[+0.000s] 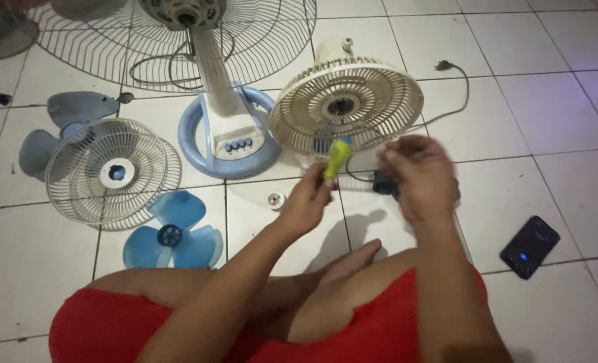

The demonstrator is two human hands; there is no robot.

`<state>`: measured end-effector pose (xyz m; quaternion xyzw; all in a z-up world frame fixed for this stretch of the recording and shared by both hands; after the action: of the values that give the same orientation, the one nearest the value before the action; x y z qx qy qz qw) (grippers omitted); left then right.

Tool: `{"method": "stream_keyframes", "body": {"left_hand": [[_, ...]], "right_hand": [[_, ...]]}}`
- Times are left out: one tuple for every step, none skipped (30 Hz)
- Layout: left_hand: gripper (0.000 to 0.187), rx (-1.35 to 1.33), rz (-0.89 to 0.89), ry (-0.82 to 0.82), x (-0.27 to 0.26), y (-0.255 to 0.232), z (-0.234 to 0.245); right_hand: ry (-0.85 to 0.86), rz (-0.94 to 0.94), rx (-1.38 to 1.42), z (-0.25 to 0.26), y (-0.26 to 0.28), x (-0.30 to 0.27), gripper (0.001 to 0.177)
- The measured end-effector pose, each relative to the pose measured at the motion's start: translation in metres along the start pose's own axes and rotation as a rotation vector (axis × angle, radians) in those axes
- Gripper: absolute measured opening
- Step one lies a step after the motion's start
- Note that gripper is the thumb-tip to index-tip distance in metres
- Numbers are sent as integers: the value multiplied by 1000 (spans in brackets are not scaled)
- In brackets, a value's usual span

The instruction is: The person assembles a small electric fan by attaching the front grille, inserting the blue fan blade, and securing the rear grille. They use a screwdriver to tighten the central nut and ensure the components are properly aligned.

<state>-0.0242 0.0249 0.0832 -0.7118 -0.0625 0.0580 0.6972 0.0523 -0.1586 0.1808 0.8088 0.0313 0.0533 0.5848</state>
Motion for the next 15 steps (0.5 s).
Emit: {"method": "stream_keyframes", "body": {"left_hand": [[37,19,-42,-35,-5,-1,4],[37,39,-85,-70,-11,-2,9],[38,58,-127,-105,-16,-3,11],[38,107,-74,-102,-19,-2,13],[37,155,-22,-98,-22,-2,15],[37,206,28,-97,-23,-2,15],[38,220,-10,-101,-24,-6,14],[39,233,-49,-106,-25,-9,13],[40,246,-89,-111,-24,-13,11],[39,251,-67,-162,-25,-13,11],[38,255,-45,-214,-24,-13,11],[36,260,-21,-263,-24,-13,12],[37,253,-11,-269,-24,-13,13],[37,243,-4,-273,-22,-13,13],[37,233,2,-277,-21,-13,13]], "right_hand": [[17,-110,-69,1,-9,-2,35],[32,-219,-137,1,-19,-3,39],[47,-328,-204,2,-29,-3,43],[101,-379,-198,0,-38,-4,45],[156,-429,-190,-2,-47,-6,48],[215,-477,-181,-5,-55,-6,50],[227,-505,-147,-7,-62,-6,48],[241,-534,-113,-12,-70,-7,47],[255,-562,-79,-14,-76,-7,46],[264,-568,-78,-14,-81,-7,45],[274,-574,-76,-15,-85,-7,45],[280,-581,-72,-15,-90,-8,44],[261,-596,-74,-14,-94,-9,43],[240,-607,-77,-13,-97,-9,42],[219,-619,-81,-11,-98,-9,41]]}}
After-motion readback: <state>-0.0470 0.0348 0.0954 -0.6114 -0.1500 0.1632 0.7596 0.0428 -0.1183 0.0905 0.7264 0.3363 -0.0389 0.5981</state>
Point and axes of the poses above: each hand's wrist, its own x-axis towards the middle knuckle, its own z-axis out of the back of the hand, y = z × x, the point moved 3 cm from there along x, towards the middle knuckle, and after that the axes turned 3 degrees about -y, right-handed, at the moved point
